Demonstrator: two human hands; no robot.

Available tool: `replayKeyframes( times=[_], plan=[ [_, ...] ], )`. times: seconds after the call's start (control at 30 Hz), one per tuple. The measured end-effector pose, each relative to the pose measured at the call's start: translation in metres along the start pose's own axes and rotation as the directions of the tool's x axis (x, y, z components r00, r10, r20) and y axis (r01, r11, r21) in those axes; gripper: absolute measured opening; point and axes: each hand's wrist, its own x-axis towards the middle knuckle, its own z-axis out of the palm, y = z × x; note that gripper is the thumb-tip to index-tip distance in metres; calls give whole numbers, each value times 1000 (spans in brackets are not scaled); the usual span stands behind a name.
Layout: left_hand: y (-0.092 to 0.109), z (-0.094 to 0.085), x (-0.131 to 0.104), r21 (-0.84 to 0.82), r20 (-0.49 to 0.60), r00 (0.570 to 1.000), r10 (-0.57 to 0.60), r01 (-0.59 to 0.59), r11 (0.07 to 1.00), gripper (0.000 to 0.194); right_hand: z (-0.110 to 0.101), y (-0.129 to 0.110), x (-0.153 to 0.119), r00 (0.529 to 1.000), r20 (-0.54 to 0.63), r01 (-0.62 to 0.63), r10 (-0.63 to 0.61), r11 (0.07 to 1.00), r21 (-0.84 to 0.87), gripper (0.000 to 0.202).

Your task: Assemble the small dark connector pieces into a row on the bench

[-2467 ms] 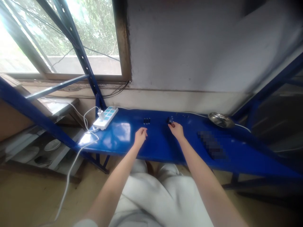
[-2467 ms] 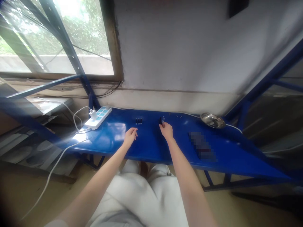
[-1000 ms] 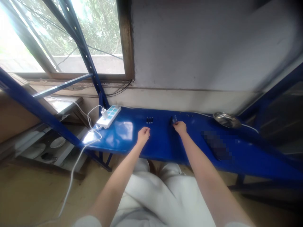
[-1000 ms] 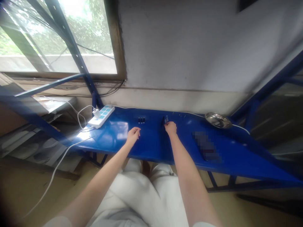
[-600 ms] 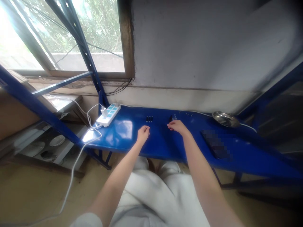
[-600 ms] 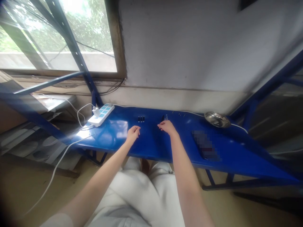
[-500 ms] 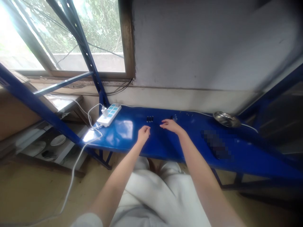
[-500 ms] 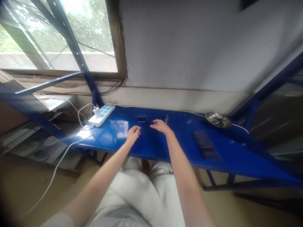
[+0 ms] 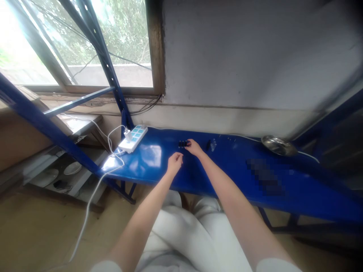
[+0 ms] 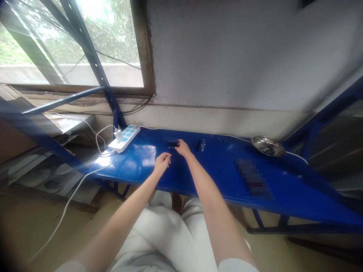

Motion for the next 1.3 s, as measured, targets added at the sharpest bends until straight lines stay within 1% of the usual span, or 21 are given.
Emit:
replayKeyframes(
  times=[0.17,0.27,0.4,0.57,0.7,0.77,0.93,1.03,1.13,1.23,1.3],
  plan=[
    [1,0,0,-2,-4,1000,3,-3,1000,19,7,2,9,999,8,40,-40,998,-53,51],
    [2,0,0,-6,-6,1000,2,-2,1000,19,11,3,11,999,-15,49,-50,997,-66,49],
    [2,0,-1,-13,-2,1000,-2,2,1000,19,16,6,12,997,-49,55,-60,994,-93,41],
    [3,-1,-2,-15,0,1000,-4,4,1000,20,18,6,11,995,-73,66,-75,991,-113,37],
    [1,-1,-1,-21,0,1000,-7,7,1000,20,15,2,6,994,-71,67,-78,987,-145,21],
    [0,0,0,-19,0,1000,-11,11,1000,19,12,1,3,995,-71,57,-67,990,-128,16],
    [2,0,-1,29,2,1000,14,-15,999,21,1,-2,-6,992,-108,61,-64,997,-38,21],
    [5,-1,-6,64,-1,996,90,-90,994,23,-11,-5,-14,982,-173,75,-77,997,-20,21],
    [11,-1,-10,84,-37,984,177,-173,981,29,-28,-12,-28,971,-218,100,-94,995,17,22],
    [24,0,-7,76,-54,969,242,-238,968,42,-49,-23,-48,969,-201,149,-144,989,11,23],
    [39,1,-3,58,-51,956,290,-287,956,50,-64,-32,-62,968,-153,191,-200,979,-70,22]
  ],
)
